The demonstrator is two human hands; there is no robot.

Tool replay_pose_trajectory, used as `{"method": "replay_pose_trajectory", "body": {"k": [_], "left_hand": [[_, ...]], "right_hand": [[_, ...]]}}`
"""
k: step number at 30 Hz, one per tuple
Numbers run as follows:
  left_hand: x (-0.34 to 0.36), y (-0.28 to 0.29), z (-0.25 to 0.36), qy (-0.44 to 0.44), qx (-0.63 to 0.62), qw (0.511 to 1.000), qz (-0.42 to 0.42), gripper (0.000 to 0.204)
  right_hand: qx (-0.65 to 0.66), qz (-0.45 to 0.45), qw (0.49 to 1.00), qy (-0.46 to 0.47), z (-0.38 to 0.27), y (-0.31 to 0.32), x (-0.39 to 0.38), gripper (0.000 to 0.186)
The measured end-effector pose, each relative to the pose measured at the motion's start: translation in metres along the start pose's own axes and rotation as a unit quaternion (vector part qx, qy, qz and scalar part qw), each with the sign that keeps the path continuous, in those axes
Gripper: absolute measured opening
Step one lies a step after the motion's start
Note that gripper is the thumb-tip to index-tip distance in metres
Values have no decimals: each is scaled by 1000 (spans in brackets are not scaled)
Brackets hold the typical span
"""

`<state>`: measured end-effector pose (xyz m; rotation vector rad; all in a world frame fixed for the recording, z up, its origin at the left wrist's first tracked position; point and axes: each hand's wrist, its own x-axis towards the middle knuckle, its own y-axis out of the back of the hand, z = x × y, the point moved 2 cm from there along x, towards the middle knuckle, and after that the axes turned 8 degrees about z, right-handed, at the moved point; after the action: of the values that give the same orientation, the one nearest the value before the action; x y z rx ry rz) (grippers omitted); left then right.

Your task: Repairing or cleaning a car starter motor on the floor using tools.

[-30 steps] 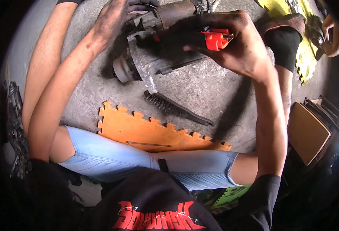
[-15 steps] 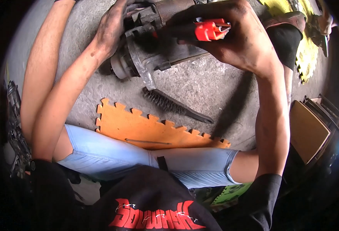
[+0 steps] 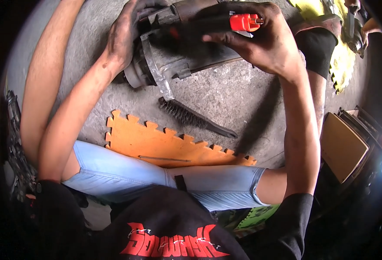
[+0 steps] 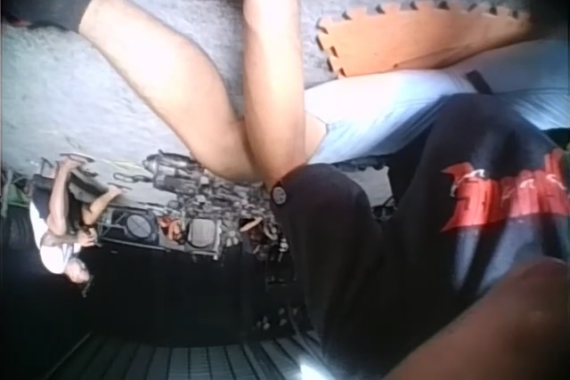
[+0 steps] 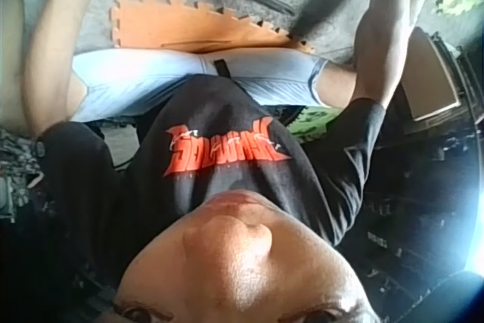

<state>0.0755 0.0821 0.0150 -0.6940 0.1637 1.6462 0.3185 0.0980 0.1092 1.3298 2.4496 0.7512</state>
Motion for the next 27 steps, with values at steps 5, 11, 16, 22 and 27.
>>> {"method": "replay_pose_trajectory", "body": {"k": [5, 11, 16, 22, 27], "left_hand": [[3, 1, -3, 2, -13, 1000, 10, 57], [-2, -4, 4, 23, -33, 999, 3, 58], [3, 10, -2, 10, -1, 999, -31, 58], [-4, 3, -1, 28, -8, 1000, -5, 68], [10, 9, -15, 40, -23, 999, -5, 65]], "right_hand": [[-39, -16, 997, 66, -8, -1, 6, 38], [-90, -48, 992, 75, -4, 4, 7, 38], [-83, 76, 990, 85, 5, -2, 7, 40], [-46, 65, 997, -13, 21, -4, -2, 49], [-82, 43, 995, 18, 19, -1, 0, 44]]}}
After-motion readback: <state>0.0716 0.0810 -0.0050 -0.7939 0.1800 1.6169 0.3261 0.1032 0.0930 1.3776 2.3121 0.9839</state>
